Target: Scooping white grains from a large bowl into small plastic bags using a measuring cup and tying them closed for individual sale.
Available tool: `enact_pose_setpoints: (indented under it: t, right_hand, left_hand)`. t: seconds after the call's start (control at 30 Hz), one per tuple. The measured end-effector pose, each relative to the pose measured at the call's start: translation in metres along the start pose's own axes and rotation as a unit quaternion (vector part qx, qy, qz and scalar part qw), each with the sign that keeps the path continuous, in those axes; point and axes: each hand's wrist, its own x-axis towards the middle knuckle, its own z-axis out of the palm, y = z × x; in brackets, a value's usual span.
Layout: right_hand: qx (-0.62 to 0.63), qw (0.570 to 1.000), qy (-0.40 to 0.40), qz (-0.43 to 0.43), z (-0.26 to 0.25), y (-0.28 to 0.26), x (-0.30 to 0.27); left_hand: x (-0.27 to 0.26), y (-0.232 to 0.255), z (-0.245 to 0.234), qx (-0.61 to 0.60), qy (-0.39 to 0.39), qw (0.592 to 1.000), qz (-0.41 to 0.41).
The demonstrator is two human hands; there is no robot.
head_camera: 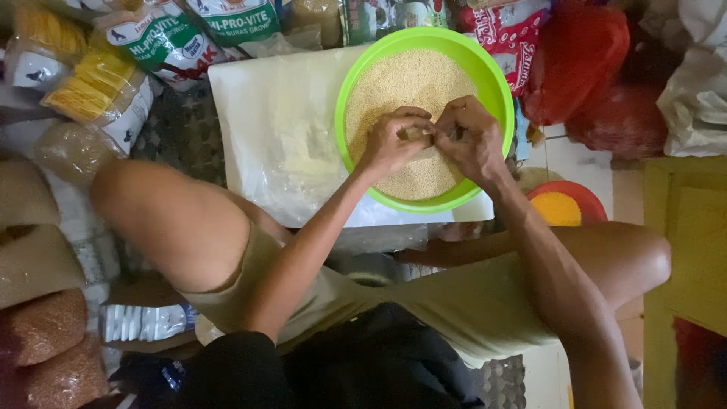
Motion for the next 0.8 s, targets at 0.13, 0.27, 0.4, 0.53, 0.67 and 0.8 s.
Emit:
enact_pose_setpoints:
  t: [0.13, 0.27, 0.4, 0.53, 0.67, 0.8]
  right_hand:
    - [-0.021, 1.000, 0.008, -0.012, 0.005, 0.002, -0.004]
    - [-0.023, 1.000, 0.011, -0.011, 0.006, -0.003, -0.004]
    - [-0.012, 1.000, -0.008, -0.001, 0.004, 0.014, -0.005]
    - [-0.001, 1.000, -0.014, 0.009, 0.000, 0.007, -0.001]
    - [0.028, 0.999, -0.017, 0.032, 0.003, 0.009, -0.001]
    - [0.030, 0.999, 0.013, 0.027, 0.005, -0.004, -0.002]
  left_hand:
    - [0.004, -0.014, 0.005, 0.014, 0.006, 1.000, -0.011]
    - [0.000, 0.011, -0.005, 0.042, -0.006, 0.999, 0.008]
    - [-0.001, 0.026, -0.013, 0.055, -0.011, 0.997, 0.054]
    - [0.001, 0.021, -0.010, 0.027, 0.003, 0.998, 0.061]
    - [-0.002, 0.007, -0.002, 0.008, 0.018, 0.999, 0.046]
    - [-0.005, 0.002, 0.005, 0.031, 0.024, 0.999, 0.011]
